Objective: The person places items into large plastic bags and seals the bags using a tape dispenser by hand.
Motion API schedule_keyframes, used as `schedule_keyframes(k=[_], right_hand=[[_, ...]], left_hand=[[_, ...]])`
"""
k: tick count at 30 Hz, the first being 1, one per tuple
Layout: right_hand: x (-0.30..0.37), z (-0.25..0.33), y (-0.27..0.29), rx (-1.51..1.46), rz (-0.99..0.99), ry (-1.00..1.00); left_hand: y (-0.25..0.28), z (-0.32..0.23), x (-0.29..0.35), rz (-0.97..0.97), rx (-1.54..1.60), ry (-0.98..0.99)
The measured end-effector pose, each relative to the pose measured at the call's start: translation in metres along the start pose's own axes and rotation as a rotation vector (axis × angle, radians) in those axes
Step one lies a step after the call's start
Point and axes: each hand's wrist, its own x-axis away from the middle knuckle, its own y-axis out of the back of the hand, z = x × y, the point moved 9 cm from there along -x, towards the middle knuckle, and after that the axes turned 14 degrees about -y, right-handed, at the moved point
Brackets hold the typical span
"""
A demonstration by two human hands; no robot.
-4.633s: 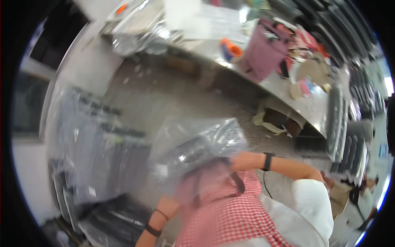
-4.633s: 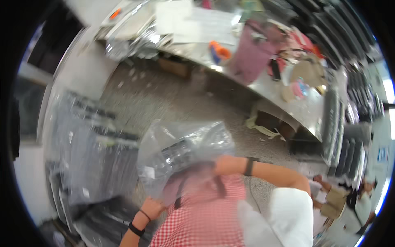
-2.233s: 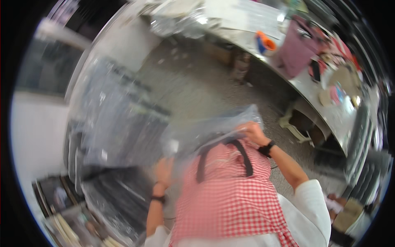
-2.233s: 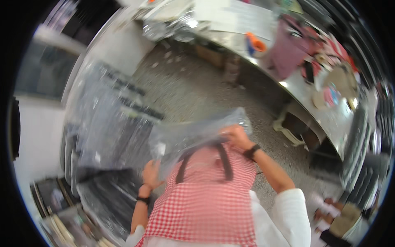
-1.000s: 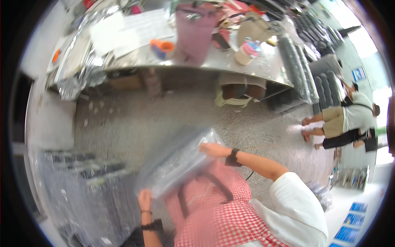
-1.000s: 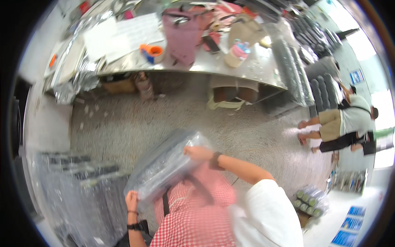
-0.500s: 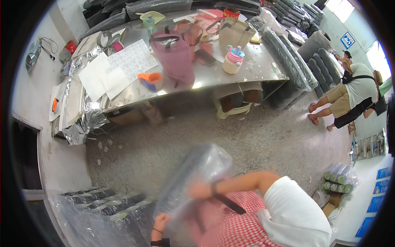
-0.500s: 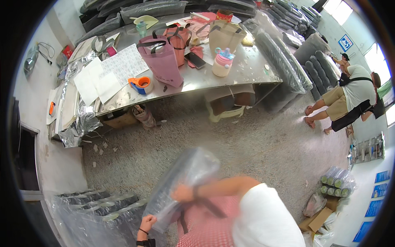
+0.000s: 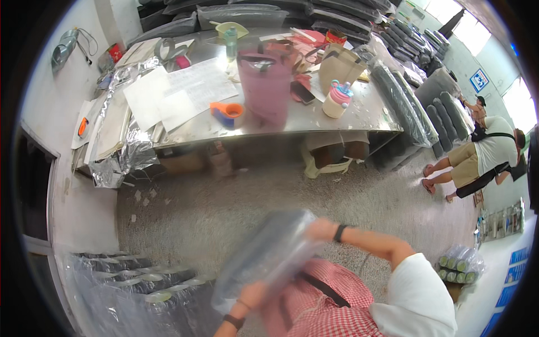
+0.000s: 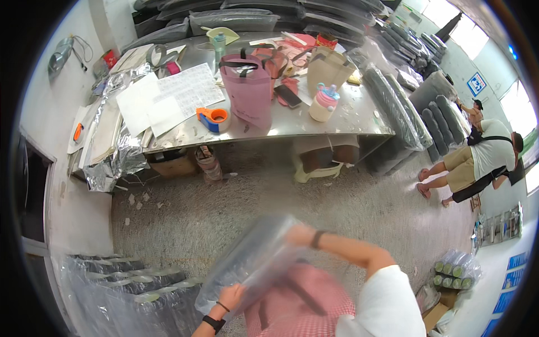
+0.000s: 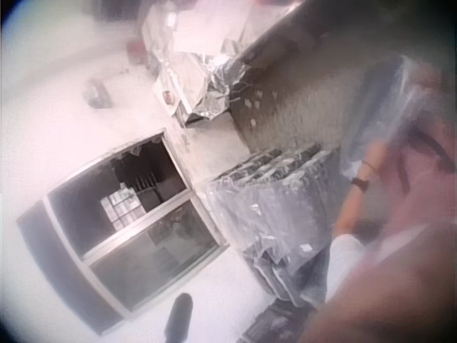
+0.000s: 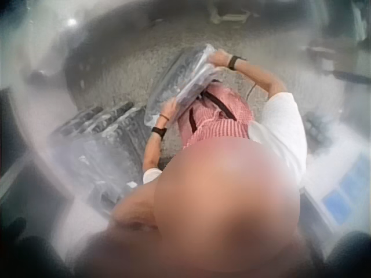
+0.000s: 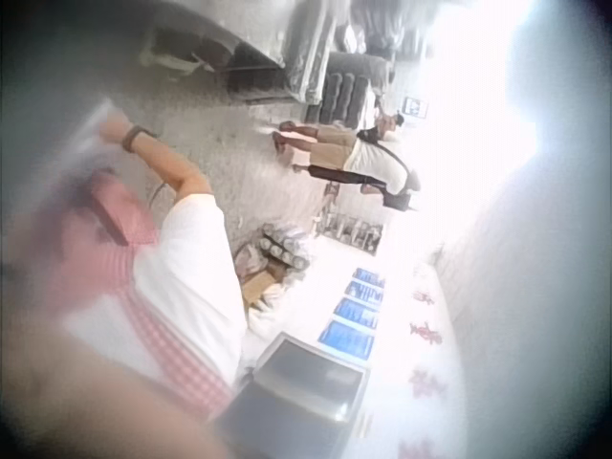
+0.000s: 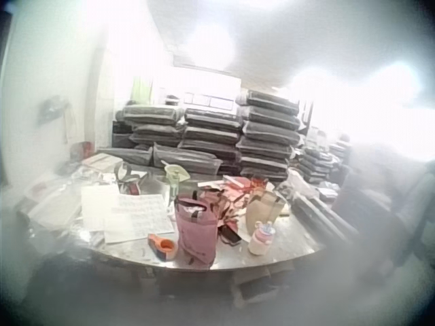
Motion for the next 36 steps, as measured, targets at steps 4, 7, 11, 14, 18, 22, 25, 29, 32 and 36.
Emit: schedule_keyframes(k=[4,7,11,14,18,22,25,29,32,36], right_hand=[[0.029,-0.039,0.084,0.010,-0.092,-0.128],[0.013,0.126,0.070,-0.353,-0.380,0.279],[-0.023,0.198,-0.013,-0.295,-0.318,0.232],[-0.028,0.207,-0.020,-0.262,-0.259,0.415],[-0.039,0.214,0.011,-0.282,-0.007,0.498],[-0.064,0.194,-0.024,-0.472,0.419,0.396],[-0.082,0.217,-0.035,-0.571,0.612,0.492],[-0.074,0.210,0.020,-0.394,0.426,0.448],[-0.056,0.179,0.015,-0.212,0.132,0.425],[-0.024,-0.020,0.045,-0.060,0.060,-0.170]], left_hand=[[0.003,0.052,-0.010,-0.122,0.414,0.053],[-0.034,0.087,0.003,-0.062,0.833,0.227],[-0.053,0.094,0.013,-0.023,1.007,0.478],[-0.036,0.100,0.042,-0.064,0.681,0.292],[-0.056,0.184,0.152,0.292,0.330,0.390],[0.070,0.145,0.142,0.089,-0.412,0.979],[0.052,0.051,0.039,-0.274,-0.496,0.352],[0.019,0.032,-0.011,-0.406,-0.523,0.205],[0.012,0.046,-0.022,-0.332,-0.132,0.056],[-0.017,0.081,-0.007,-0.167,0.017,0.255]])
